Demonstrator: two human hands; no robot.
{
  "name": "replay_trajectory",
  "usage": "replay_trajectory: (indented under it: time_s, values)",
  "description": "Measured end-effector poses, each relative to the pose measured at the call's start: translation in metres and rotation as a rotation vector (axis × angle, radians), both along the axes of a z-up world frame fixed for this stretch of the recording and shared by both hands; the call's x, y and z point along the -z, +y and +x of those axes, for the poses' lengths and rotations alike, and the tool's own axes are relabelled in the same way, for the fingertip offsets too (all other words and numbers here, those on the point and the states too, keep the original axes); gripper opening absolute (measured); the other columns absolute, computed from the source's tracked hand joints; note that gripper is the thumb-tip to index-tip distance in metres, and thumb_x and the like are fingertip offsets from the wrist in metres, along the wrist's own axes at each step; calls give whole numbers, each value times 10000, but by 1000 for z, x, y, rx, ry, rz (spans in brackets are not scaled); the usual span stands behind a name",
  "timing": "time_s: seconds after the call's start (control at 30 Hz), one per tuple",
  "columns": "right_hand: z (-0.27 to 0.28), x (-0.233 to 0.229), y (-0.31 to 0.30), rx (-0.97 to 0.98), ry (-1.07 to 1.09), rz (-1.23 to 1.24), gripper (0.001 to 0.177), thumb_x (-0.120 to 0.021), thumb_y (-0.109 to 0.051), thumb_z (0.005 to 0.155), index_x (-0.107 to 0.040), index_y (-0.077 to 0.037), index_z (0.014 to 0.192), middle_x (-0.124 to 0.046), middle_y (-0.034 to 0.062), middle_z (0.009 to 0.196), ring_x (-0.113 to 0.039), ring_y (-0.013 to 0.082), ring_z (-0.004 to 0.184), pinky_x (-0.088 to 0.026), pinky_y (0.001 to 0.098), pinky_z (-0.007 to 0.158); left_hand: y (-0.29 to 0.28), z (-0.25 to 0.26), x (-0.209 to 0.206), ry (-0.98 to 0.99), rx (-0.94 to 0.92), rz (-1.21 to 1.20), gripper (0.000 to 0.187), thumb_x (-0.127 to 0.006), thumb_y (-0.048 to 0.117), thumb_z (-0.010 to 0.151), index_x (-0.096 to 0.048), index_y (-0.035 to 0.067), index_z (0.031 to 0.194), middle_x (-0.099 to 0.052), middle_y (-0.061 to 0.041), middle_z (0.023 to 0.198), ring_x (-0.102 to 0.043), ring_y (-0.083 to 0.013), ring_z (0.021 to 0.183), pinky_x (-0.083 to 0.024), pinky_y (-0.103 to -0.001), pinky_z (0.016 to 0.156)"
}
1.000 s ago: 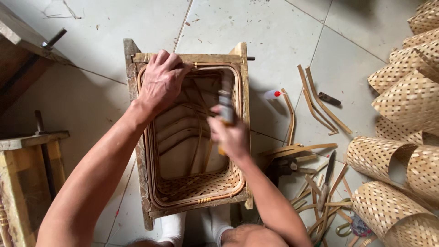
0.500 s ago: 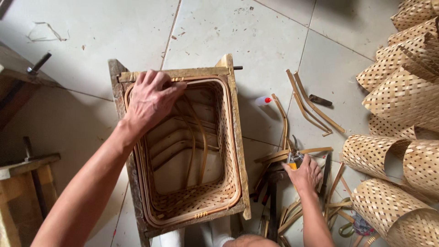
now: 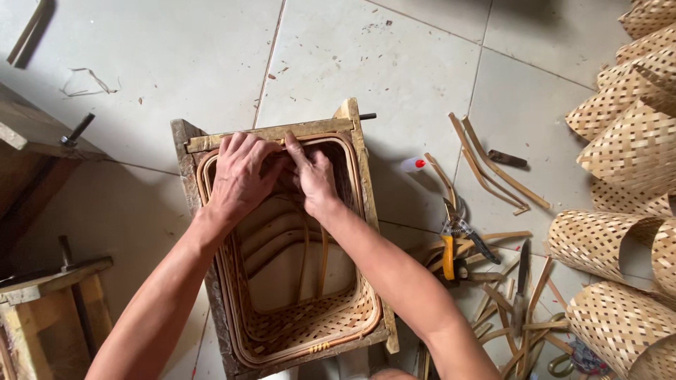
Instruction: The person assembles a rectangular basket frame by inserting and securing bamboo strips into a wooden mold. They use a hammer to tap the strips into place and apply glue to the joints to hold the structure together.
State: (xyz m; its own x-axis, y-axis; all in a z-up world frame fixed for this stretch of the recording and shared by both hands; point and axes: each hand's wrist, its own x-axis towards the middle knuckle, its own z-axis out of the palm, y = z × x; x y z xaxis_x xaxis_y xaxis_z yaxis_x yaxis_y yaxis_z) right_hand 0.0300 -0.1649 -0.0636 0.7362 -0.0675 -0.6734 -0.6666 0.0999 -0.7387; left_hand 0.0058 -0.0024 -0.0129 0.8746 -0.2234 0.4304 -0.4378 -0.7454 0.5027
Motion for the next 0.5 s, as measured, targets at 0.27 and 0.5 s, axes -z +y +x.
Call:
replay_trajectory:
  time_s: [0.27,0.5]
  values:
    - [-8,-1,-9,69,-193,366,241,-805,-219,877,-671,-81,1022,-759,62,1063,-709,146,992,-596,312,909,1,-1,-15,24,44,19,296,-830,194,872,-698,93,1117,-636,-54,989,-579,-262,956,-429,-413,904]
    - [1,-1,-27,-74,-270,449,189,-778,-160,930,-675,-42,1036,-746,102,1090,-698,152,1021,-579,332,949,3,-2,-17,85,39,32,266,-833,275,877,-812,189,1127,-643,-10,957,-550,-222,950,-423,-406,927]
